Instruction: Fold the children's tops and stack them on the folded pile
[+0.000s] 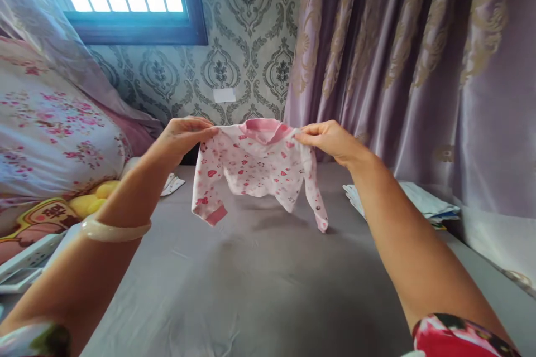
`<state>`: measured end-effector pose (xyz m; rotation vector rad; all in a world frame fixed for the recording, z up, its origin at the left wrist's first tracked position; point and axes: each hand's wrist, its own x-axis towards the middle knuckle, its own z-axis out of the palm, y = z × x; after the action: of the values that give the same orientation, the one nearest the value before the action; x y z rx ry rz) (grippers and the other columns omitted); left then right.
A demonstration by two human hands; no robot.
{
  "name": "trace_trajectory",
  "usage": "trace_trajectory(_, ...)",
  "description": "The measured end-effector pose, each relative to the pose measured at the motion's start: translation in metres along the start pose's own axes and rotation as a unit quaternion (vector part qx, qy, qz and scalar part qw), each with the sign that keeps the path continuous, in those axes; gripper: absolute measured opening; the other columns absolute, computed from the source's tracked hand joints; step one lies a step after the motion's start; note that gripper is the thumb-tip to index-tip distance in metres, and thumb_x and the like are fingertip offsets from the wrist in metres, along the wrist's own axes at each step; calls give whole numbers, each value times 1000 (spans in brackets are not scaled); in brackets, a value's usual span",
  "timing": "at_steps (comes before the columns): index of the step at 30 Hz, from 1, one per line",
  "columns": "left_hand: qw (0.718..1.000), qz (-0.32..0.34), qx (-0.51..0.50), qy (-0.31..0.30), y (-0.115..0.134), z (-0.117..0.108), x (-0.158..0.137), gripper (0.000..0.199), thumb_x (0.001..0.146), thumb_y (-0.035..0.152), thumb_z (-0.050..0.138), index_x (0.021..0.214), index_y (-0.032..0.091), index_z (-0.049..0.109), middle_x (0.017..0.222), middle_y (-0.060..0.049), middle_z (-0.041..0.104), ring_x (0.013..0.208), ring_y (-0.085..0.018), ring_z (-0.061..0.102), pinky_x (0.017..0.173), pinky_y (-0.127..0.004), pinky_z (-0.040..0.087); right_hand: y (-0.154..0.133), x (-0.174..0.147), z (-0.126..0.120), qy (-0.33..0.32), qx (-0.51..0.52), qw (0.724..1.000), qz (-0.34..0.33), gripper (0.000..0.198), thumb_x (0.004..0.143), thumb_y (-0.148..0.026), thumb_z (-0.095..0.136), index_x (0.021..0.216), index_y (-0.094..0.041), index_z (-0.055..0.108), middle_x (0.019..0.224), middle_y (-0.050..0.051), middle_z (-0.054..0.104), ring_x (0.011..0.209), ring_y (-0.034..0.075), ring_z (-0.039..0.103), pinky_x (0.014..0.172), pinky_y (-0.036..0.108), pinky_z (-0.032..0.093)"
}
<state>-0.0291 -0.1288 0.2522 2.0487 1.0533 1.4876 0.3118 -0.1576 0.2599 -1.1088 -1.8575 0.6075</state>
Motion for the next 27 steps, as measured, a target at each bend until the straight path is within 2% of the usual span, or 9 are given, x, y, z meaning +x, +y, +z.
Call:
trace_trajectory(2, 986, -68, -107, -106, 10, -7, -6, 35, 65, 50, 78, 74, 17, 72, 78, -9, 69, 82, -25, 64, 74, -40, 52, -2, -6, -2, -92, 55, 994, 21, 39, 70, -61, 73, 88, -26, 76, 95, 4, 74, 96, 27, 66, 85, 41, 53)
trace_trajectory(3, 979, -96, -134, -120, 12, -9, -8, 34, 64, 49, 79, 72, 17, 72, 74, -8, 68, 76, -24, 65, 69, -39, 52, -1, -7, -3, -95, 64, 993, 26, 40, 71, -61, 73, 88, -26, 76, 94, 4, 74, 96, 26, 66, 83, 41, 54)
trace_trajectory(7, 982, -155, -92, -60, 2, -5, -5, 28, 58, 40, 85, 62, 17, 70, 59, -4, 65, 63, -21, 65, 58, -33, 51, 12, 0, -3, 17, 2, 1000, 9, 29, 68, -56, 77, 77, -27, 75, 89, 4, 74, 96, 26, 66, 85, 40, 52)
trace_trajectory(11, 978, -108, -156, -82, -8, 2, -3, 32, 59, 43, 85, 74, 17, 74, 78, -8, 73, 77, -23, 69, 67, -34, 54, 14, 1, -2, -57, 22, 998, 20, 32, 70, -59, 74, 83, -30, 76, 96, 3, 74, 103, 27, 64, 87, 41, 52)
trace_trajectory(15, 978, -125, -154, -67, -11, 5, -4, 34, 55, 43, 87, 70, 16, 74, 72, -7, 71, 72, -22, 68, 65, -34, 54, 10, -1, -3, -28, 7, 999, 24, 32, 64, -58, 80, 79, -29, 77, 90, 2, 74, 103, 29, 64, 87, 41, 52)
trace_trajectory(18, 971, -106, -191, -99, -14, 6, -3, 33, 57, 45, 86, 72, 18, 75, 83, -8, 74, 79, -22, 68, 70, -35, 54, 10, -3, -5, -80, 48, 995, 20, 37, 67, -58, 78, 86, -27, 78, 99, 5, 74, 107, 28, 63, 90, 42, 51)
trace_trajectory(22, 972, -127, -170, -98, -16, 6, -3, 32, 58, 43, 86, 73, 17, 75, 79, -8, 74, 76, -21, 68, 68, -34, 54, 14, -3, -8, -82, 37, 995, 46, 36, 65, -58, 79, 83, -27, 78, 89, 4, 74, 96, 25, 66, 85, 39, 52)
trace_trajectory(25, 970, -90, -201, -99, -15, 6, -3, 30, 62, 42, 85, 76, 18, 75, 90, -8, 74, 89, -23, 68, 75, -36, 54, 17, -2, -10, -92, 63, 993, 42, 36, 65, -58, 79, 79, -25, 77, 88, 5, 74, 90, 24, 67, 80, 38, 53)
trace_trajectory(27, 972, -78, -208, -77, -15, 7, -1, 32, 64, 46, 82, 78, 18, 74, 89, -8, 74, 89, -23, 68, 76, -35, 54, 18, 1, -9, -91, 77, 992, 44, 38, 67, -59, 77, 82, -24, 77, 87, 5, 74, 85, 23, 67, 78, 39, 53)
